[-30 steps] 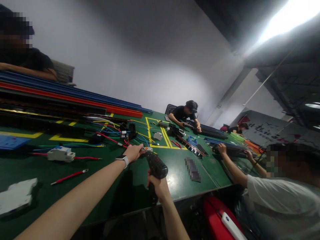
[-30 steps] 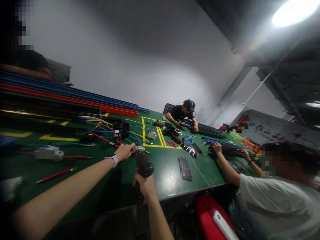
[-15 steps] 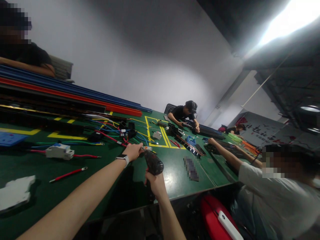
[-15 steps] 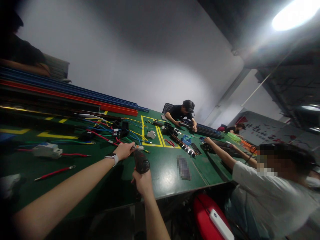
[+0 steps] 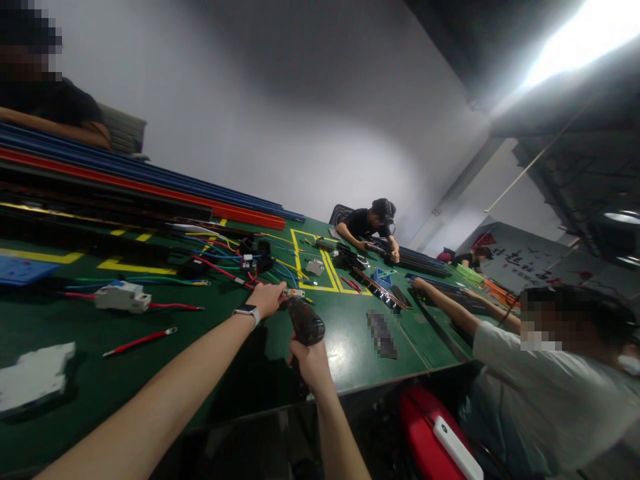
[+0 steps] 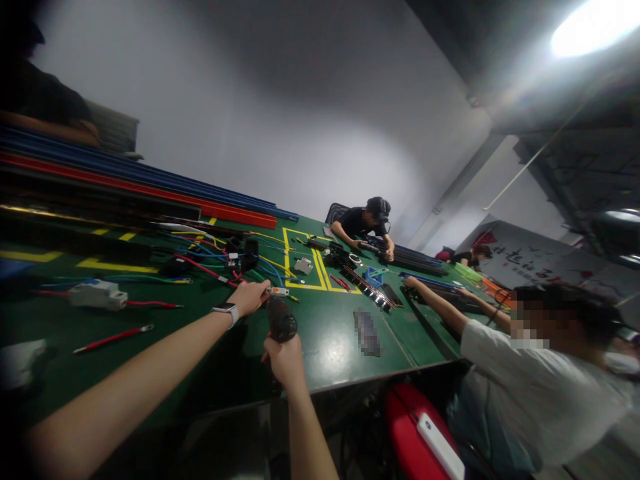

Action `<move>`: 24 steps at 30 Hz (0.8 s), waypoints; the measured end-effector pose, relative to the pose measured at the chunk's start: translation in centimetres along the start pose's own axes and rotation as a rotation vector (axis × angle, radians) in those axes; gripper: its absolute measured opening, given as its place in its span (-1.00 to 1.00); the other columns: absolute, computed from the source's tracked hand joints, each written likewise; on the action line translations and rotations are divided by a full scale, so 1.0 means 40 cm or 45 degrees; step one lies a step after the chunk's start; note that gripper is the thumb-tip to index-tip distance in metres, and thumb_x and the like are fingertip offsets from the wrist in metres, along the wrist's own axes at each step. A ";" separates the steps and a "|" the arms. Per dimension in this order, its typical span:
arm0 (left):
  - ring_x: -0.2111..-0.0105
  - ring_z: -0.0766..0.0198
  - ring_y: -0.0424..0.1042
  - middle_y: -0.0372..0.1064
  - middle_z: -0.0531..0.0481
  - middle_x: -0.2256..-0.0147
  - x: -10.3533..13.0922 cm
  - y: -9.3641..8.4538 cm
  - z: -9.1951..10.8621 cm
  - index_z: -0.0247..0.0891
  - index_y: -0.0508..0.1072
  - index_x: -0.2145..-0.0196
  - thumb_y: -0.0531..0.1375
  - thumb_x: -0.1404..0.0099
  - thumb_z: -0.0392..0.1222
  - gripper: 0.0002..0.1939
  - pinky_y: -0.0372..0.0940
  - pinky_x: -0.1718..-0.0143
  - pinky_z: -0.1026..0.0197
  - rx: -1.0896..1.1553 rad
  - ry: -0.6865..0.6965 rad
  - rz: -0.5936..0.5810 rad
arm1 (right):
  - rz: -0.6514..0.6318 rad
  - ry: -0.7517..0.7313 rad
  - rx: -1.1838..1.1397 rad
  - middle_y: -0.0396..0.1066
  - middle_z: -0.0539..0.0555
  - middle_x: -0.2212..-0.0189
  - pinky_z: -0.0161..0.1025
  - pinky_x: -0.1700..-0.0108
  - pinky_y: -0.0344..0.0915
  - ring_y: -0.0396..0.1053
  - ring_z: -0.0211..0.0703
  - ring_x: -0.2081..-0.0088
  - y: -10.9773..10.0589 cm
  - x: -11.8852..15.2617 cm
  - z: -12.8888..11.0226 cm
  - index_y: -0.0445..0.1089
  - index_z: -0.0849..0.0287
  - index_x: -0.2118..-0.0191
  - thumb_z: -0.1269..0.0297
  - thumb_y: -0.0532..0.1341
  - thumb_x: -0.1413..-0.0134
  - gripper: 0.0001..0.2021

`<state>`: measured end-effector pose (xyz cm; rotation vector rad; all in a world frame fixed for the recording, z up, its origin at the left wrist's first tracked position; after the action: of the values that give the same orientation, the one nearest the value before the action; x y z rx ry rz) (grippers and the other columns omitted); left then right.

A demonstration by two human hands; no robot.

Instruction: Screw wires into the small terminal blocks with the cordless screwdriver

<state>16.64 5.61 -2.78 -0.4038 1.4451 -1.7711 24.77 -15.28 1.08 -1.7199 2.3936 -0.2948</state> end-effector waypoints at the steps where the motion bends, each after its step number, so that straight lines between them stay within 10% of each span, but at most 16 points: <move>1: 0.12 0.01 0.45 0.50 -0.20 0.21 0.001 -0.001 0.000 -0.18 0.30 0.04 -0.03 -0.39 -0.01 -0.70 0.12 0.10 0.05 0.002 -0.003 0.001 | 0.001 -0.004 0.007 0.31 -0.10 0.61 -0.34 0.53 0.24 0.36 -0.22 0.60 0.000 0.001 0.001 0.34 0.15 0.38 0.39 0.13 0.19 -0.86; 24: 0.11 0.00 0.45 0.50 -0.18 0.18 0.007 -0.003 0.007 -0.13 0.32 0.03 -0.03 -0.38 -0.07 -0.72 0.10 0.09 0.02 0.013 -0.031 0.019 | -0.022 -0.038 0.057 0.33 -0.07 0.60 -0.36 0.55 0.21 0.38 -0.21 0.59 0.001 -0.008 0.022 0.34 0.15 0.38 0.40 0.12 0.16 -0.87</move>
<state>16.61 5.22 -2.64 -0.4072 1.4185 -1.7554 25.08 -15.02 0.24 -1.7144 2.3343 -0.3202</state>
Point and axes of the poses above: each hand's wrist, its own x-axis away from the middle knuckle, its own y-axis out of the palm, z = x × y, the point moved 3 cm from there along -x, towards the middle knuckle
